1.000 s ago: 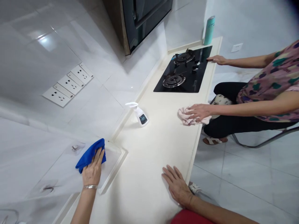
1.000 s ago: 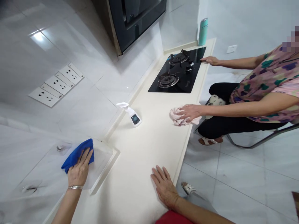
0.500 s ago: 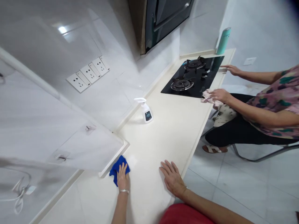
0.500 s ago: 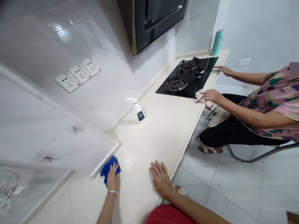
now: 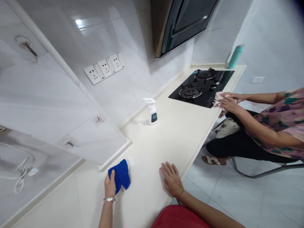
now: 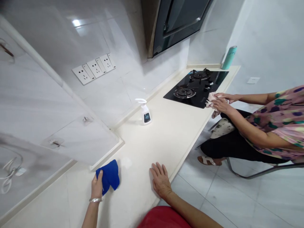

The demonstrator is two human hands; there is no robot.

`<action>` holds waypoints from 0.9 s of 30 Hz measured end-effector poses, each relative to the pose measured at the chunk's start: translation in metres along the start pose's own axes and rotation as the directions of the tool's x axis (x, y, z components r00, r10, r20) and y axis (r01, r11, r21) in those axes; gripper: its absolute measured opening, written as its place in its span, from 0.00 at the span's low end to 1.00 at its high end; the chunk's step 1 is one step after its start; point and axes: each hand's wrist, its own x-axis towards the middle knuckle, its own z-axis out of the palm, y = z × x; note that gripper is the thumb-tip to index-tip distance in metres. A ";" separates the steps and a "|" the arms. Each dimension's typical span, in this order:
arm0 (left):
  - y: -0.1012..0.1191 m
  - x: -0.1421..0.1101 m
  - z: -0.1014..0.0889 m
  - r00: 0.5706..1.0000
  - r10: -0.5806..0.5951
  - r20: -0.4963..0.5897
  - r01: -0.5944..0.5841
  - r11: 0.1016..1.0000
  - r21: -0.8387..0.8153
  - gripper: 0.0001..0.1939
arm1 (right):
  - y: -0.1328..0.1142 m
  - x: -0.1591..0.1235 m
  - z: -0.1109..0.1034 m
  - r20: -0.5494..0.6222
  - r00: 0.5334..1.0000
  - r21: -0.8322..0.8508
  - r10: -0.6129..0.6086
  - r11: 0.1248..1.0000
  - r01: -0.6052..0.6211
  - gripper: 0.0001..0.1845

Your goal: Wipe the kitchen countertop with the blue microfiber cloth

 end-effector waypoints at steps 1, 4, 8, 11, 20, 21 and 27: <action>0.005 -0.003 -0.001 0.999 -0.040 -0.008 0.039 0.997 -0.062 0.26 | 0.000 0.000 0.000 0.000 1.000 0.001 0.002 1.000 -0.002 0.30; 0.020 -0.017 0.006 0.980 -0.194 0.052 0.200 0.912 -0.358 0.28 | 0.001 0.000 -0.001 0.004 1.000 0.009 -0.002 1.000 0.002 0.30; 0.017 -0.033 0.026 0.899 -0.395 0.190 0.428 0.701 -0.570 0.27 | 0.000 0.001 -0.003 0.043 0.999 0.002 -0.002 1.000 0.002 0.31; -0.006 -0.037 0.033 0.829 -0.529 0.182 0.543 0.679 -0.494 0.27 | 0.000 0.002 -0.006 0.065 0.998 -0.002 -0.002 1.000 0.002 0.31; -0.043 -0.042 0.025 0.771 -0.575 0.274 0.628 0.614 -0.479 0.36 | -0.013 0.010 -0.012 0.091 0.996 0.198 0.012 0.980 -0.030 0.27; -0.042 -0.044 0.024 0.775 -0.566 0.280 0.622 0.609 -0.492 0.37 | -0.020 0.014 -0.012 0.123 0.992 0.270 -0.005 0.963 -0.029 0.27; -0.043 -0.058 0.020 0.788 -0.538 0.299 0.606 0.594 -0.529 0.39 | -0.087 0.053 -0.008 0.371 0.929 0.436 -0.011 0.885 -0.163 0.20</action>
